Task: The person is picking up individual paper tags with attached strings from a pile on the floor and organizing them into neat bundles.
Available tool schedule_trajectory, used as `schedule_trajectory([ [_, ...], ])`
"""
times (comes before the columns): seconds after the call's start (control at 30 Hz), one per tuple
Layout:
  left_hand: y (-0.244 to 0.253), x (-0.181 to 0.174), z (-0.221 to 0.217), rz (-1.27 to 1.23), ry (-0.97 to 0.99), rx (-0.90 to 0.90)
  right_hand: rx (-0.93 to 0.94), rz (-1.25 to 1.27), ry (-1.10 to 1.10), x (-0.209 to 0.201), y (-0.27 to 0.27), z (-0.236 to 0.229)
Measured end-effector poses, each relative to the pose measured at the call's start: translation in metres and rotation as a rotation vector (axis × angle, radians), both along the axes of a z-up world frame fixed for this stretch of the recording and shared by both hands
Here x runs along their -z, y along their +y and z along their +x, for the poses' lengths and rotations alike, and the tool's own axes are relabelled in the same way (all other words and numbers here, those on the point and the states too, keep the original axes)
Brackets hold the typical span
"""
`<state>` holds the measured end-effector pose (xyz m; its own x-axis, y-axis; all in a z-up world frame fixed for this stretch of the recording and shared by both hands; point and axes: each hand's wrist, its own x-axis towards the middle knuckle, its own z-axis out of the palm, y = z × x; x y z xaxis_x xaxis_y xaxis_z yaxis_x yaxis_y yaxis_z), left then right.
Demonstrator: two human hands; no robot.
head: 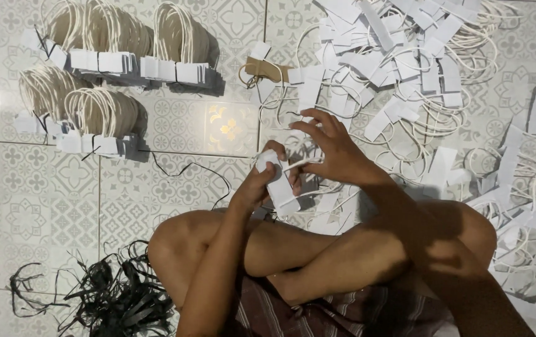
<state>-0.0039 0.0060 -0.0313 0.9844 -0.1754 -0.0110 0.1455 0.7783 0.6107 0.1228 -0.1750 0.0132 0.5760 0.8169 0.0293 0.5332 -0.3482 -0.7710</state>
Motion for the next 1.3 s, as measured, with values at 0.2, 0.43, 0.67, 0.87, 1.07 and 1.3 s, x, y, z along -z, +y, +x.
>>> schedule_trajectory([
  [0.2, 0.003, -0.022, -0.005, 0.013, 0.092, 0.247, -0.030, 0.065, 0.233, 0.013, -0.014, 0.001],
  [0.43, -0.002, -0.002, 0.002, 0.045, 0.071, 0.123, 0.079, -0.019, 0.136, 0.036, -0.016, 0.004],
  [0.67, -0.009, -0.006, -0.003, 0.025, 0.051, 0.298, 0.285, -0.121, -0.038, 0.017, -0.008, -0.001],
  [0.87, 0.000, -0.013, 0.001, 0.026, 0.072, 0.185, 0.289, -0.253, 0.012, 0.056, -0.012, 0.003],
  [1.07, 0.001, -0.010, 0.003, -0.021, 0.127, 0.095, 0.218, -0.464, 0.049, 0.017, -0.006, 0.004],
  [1.3, -0.007, -0.010, -0.002, 0.074, 0.052, 0.173, 0.177, -0.599, 0.089, -0.021, 0.007, 0.007],
])
